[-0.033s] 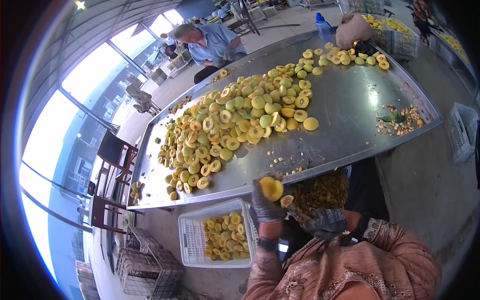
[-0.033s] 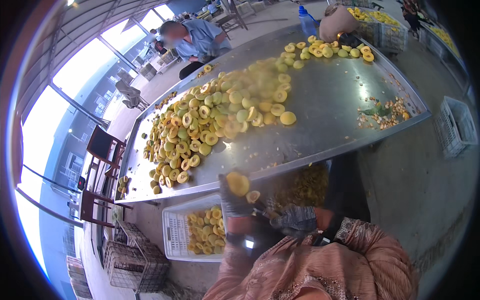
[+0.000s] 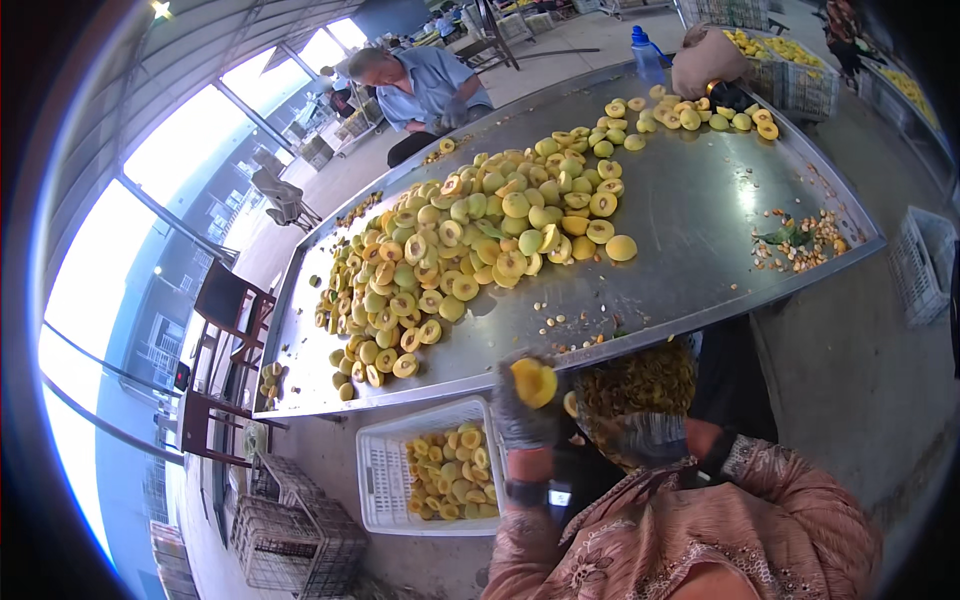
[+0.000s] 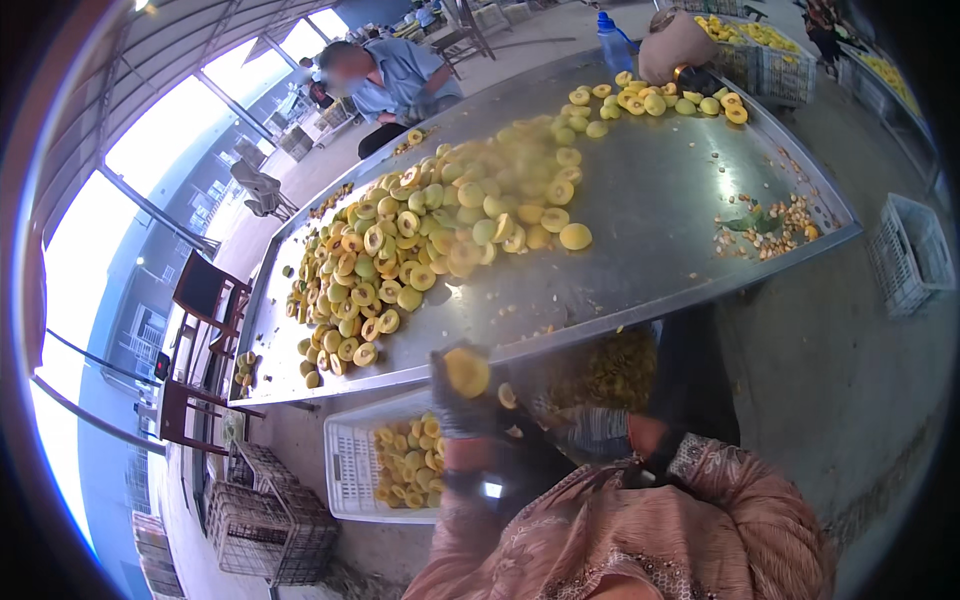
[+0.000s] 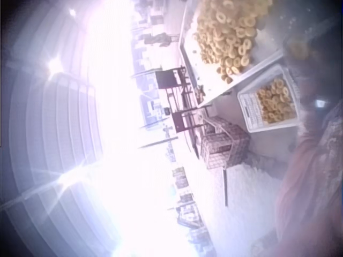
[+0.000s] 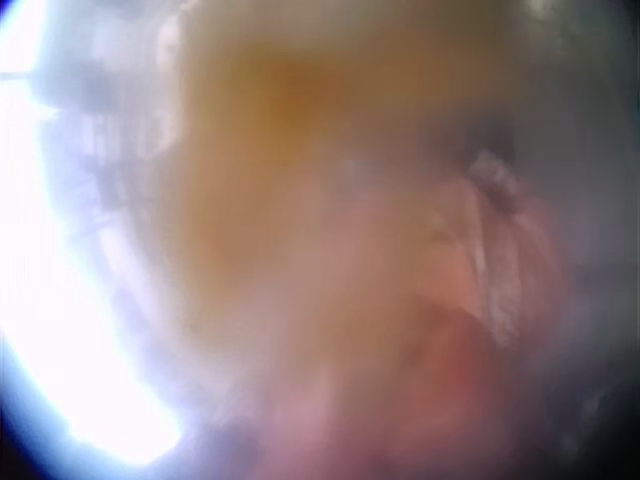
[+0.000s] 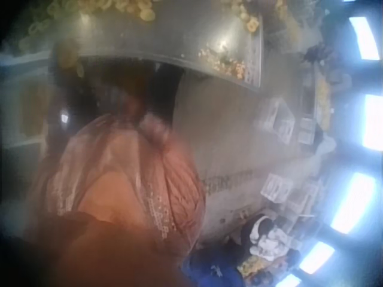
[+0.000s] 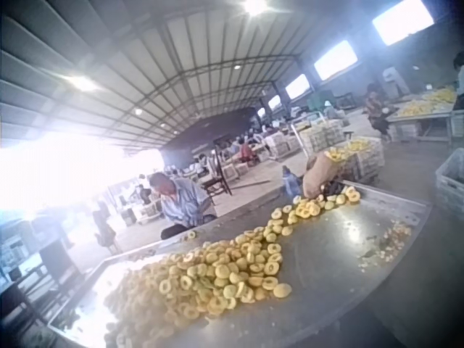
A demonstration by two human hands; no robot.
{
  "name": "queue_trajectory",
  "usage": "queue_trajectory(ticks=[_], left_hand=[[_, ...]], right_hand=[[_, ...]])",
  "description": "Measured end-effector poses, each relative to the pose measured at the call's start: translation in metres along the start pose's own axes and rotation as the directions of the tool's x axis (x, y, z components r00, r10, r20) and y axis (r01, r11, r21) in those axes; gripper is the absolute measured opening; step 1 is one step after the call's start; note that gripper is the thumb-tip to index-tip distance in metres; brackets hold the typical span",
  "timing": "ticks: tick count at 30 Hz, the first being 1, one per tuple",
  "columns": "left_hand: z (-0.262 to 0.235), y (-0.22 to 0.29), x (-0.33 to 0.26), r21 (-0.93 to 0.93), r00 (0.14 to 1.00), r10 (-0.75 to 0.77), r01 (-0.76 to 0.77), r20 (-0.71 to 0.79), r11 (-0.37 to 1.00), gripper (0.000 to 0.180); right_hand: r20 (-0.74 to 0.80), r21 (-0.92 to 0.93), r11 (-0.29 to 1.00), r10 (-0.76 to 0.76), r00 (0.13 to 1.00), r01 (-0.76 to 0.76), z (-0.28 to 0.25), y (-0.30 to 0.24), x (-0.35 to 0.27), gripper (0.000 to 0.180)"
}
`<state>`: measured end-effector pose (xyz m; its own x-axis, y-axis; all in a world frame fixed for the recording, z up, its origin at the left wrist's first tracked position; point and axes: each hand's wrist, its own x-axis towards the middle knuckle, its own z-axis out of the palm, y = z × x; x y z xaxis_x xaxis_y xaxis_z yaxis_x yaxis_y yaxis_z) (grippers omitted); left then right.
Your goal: The person uses a small tool to remove the pits from fruit halves, placing the pitted halves into a white plastic basket and discarding the pits into a pile.
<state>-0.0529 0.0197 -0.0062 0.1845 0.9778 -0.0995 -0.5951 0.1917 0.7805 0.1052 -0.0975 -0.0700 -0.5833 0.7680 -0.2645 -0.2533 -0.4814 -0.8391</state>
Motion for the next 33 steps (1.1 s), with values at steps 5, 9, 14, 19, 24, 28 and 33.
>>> queue_trajectory(ticks=[5,9,14,19,24,28,33], left_hand=[[-0.121,0.053,0.012,0.862,0.850,0.377,-0.464,0.368,0.203,0.047],[-0.213,0.102,0.010,0.892,0.994,0.088,-0.013,0.059,-0.452,0.058],[-0.136,0.111,0.060,0.897,0.927,0.358,0.058,0.115,-0.438,0.054],[-0.055,0.065,0.180,0.793,0.767,0.342,-0.333,0.543,-0.510,0.055],[-0.013,-0.005,0.260,0.844,0.886,0.135,-0.362,0.443,-0.395,0.055],[-0.016,-0.056,0.310,0.966,0.992,0.000,-0.119,0.122,-0.230,0.053],[-0.050,-0.067,0.295,0.960,0.969,0.022,-0.242,0.247,-0.138,0.038]], right_hand=[[-0.210,-0.904,0.383,-0.004,0.978,-0.193,-0.061,0.054,0.013,0.041],[-0.450,-0.478,0.758,0.223,0.865,-0.443,-0.033,-0.015,-0.003,0.050],[-0.385,-0.757,0.594,-0.070,0.920,-0.271,-0.076,0.040,-0.008,0.049],[-0.407,-0.661,0.712,-0.077,0.910,-0.236,-0.056,0.021,-0.017,0.043],[-0.551,-0.523,0.724,0.114,0.827,-0.449,-0.056,0.009,-0.019,0.040],[-0.594,-0.550,0.737,-0.015,0.804,-0.392,-0.067,0.023,-0.024,0.040],[-0.339,-0.868,0.464,-0.296,0.893,-0.177,-0.082,0.052,-0.013,0.036]])
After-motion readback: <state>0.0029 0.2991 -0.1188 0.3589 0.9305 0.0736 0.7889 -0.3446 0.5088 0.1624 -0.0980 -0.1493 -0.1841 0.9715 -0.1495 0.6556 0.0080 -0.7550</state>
